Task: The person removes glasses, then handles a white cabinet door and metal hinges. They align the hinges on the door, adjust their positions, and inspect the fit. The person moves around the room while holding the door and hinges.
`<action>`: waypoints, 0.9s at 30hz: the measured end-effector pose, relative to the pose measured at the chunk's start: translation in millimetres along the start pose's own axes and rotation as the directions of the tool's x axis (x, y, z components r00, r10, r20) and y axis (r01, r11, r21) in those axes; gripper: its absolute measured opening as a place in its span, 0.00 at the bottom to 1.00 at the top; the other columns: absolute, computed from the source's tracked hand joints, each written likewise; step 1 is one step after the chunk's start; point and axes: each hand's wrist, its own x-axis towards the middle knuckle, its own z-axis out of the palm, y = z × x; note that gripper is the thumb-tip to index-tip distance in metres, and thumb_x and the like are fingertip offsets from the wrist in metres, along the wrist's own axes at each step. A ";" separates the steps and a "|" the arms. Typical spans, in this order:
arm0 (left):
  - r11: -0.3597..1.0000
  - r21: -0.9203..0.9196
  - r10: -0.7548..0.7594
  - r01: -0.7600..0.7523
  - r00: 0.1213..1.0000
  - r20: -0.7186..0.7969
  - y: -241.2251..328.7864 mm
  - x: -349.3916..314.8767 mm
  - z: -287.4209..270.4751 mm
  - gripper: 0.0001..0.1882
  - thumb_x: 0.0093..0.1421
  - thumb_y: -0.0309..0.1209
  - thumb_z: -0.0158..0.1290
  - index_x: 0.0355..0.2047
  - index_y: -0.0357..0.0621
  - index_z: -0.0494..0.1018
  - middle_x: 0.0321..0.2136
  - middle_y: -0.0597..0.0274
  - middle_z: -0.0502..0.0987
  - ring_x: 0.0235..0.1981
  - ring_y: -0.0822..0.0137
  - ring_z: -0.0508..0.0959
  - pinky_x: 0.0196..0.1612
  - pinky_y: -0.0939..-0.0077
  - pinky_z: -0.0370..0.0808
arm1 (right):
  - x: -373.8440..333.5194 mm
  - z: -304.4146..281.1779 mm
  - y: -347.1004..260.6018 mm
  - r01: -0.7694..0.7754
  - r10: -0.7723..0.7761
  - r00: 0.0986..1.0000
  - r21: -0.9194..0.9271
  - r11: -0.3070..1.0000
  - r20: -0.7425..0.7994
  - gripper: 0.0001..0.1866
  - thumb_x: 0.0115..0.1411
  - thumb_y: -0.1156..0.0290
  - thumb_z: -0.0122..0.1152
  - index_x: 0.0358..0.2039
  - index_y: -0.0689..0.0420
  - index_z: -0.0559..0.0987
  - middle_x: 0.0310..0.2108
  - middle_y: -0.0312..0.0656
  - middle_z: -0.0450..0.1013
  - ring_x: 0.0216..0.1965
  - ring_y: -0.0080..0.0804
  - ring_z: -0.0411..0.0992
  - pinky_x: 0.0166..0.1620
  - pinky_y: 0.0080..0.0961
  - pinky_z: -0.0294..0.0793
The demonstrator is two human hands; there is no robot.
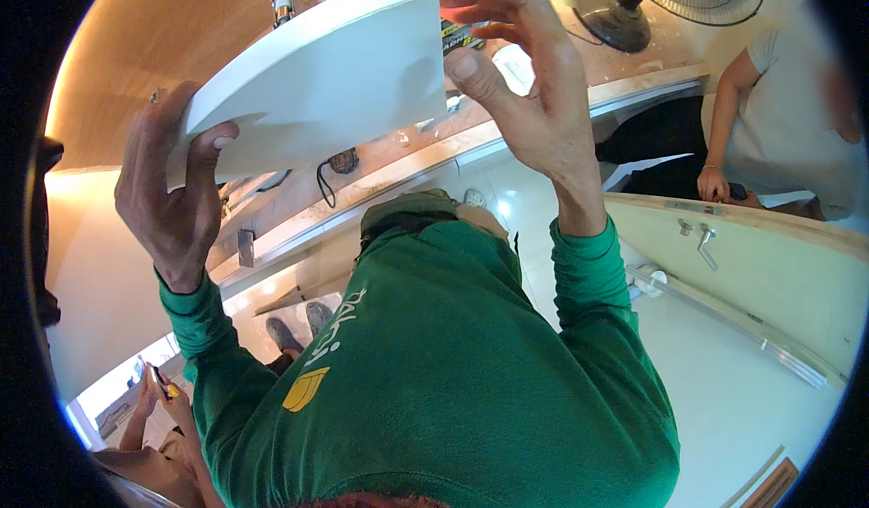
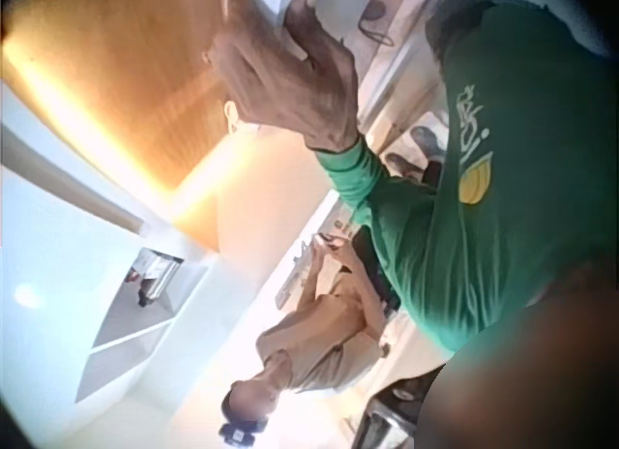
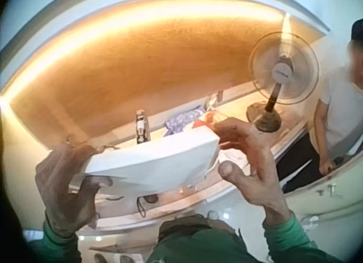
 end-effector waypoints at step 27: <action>0.956 -0.017 -0.278 0.294 0.922 0.271 55.3 -33.9 126.3 0.21 0.59 0.29 0.76 0.51 0.38 0.84 0.38 0.51 0.84 0.38 0.48 0.82 0.43 0.54 0.77 | -41.7 -24.0 106.4 -0.358 0.345 0.926 0.074 0.931 0.151 0.24 0.72 0.69 0.76 0.64 0.65 0.85 0.50 0.44 0.88 0.49 0.30 0.83 0.59 0.31 0.82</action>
